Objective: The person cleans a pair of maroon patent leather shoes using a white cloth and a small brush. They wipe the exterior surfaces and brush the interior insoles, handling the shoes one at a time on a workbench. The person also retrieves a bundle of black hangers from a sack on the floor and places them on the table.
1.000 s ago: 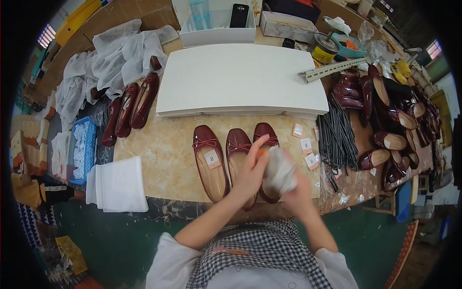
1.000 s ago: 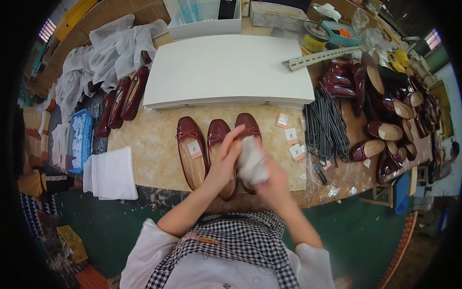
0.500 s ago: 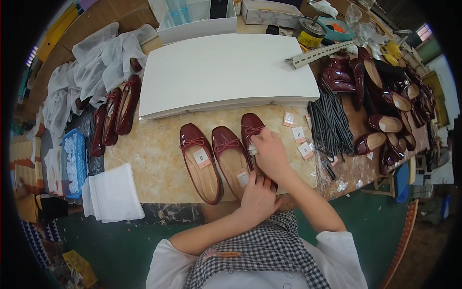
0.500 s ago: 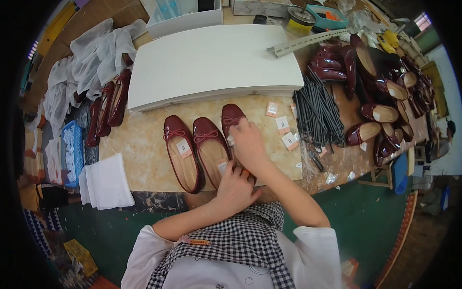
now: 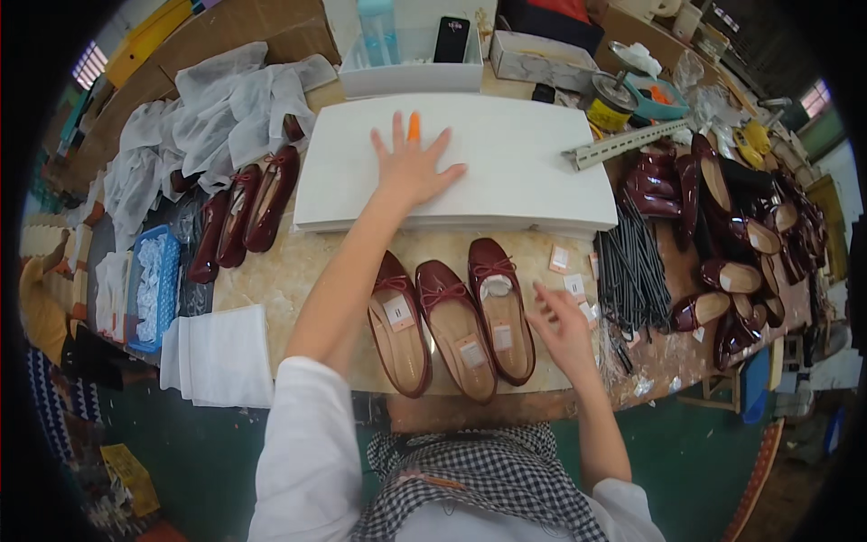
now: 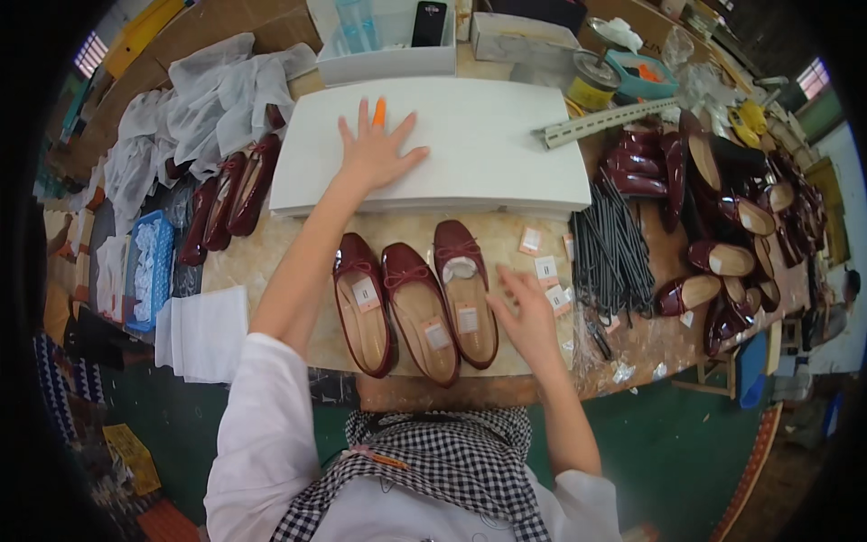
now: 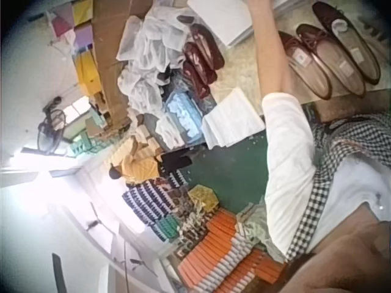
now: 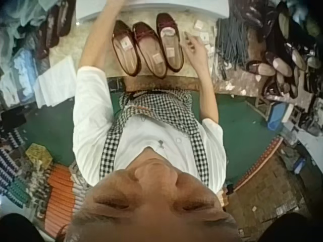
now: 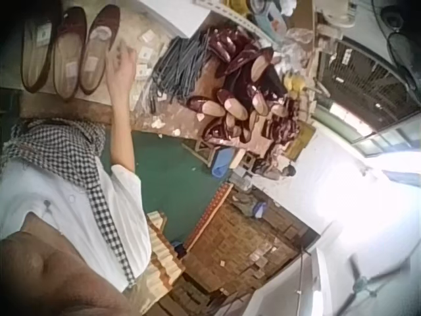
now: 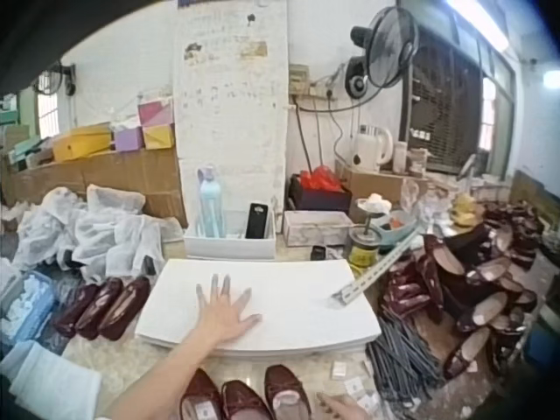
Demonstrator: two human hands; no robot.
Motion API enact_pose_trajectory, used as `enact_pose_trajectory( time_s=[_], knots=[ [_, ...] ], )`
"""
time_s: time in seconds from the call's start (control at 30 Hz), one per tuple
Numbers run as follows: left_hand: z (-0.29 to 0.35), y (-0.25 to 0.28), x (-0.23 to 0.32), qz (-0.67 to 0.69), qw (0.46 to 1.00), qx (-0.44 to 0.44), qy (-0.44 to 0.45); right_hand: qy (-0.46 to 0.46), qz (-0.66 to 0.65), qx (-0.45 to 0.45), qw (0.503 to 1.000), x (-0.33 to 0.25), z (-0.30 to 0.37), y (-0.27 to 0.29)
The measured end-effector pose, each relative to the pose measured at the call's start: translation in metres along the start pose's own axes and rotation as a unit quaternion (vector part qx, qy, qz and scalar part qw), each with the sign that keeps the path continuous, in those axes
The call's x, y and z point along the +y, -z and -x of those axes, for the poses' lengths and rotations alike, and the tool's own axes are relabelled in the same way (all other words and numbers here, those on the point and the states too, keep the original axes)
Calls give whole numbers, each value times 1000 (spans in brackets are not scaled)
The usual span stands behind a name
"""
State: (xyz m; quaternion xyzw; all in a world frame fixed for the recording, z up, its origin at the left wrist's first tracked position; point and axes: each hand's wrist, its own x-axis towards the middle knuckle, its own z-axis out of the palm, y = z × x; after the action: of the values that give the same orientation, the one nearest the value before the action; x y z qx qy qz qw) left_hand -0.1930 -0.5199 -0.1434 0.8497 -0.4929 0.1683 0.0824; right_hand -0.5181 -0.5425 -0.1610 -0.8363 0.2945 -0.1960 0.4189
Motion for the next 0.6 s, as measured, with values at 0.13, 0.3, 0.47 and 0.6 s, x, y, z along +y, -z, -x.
enact_pose_trajectory(
  time_s=[0.13, 0.3, 0.47, 0.6],
  knots=[
    [6, -14, 12, 121, 992, 11, 19, -31, -70, 1, 997, -3, 18, 8],
    [121, 96, 109, 411, 890, -156, -122, -229, -544, 100, 801, -32, 16, 12],
    [165, 131, 90, 496, 844, 80, -187, -295, -597, -124, 735, -35, 30, -7],
    [207, 98, 72, 340, 927, 147, -59, -149, -380, -216, 887, -56, 11, -8]
  ],
)
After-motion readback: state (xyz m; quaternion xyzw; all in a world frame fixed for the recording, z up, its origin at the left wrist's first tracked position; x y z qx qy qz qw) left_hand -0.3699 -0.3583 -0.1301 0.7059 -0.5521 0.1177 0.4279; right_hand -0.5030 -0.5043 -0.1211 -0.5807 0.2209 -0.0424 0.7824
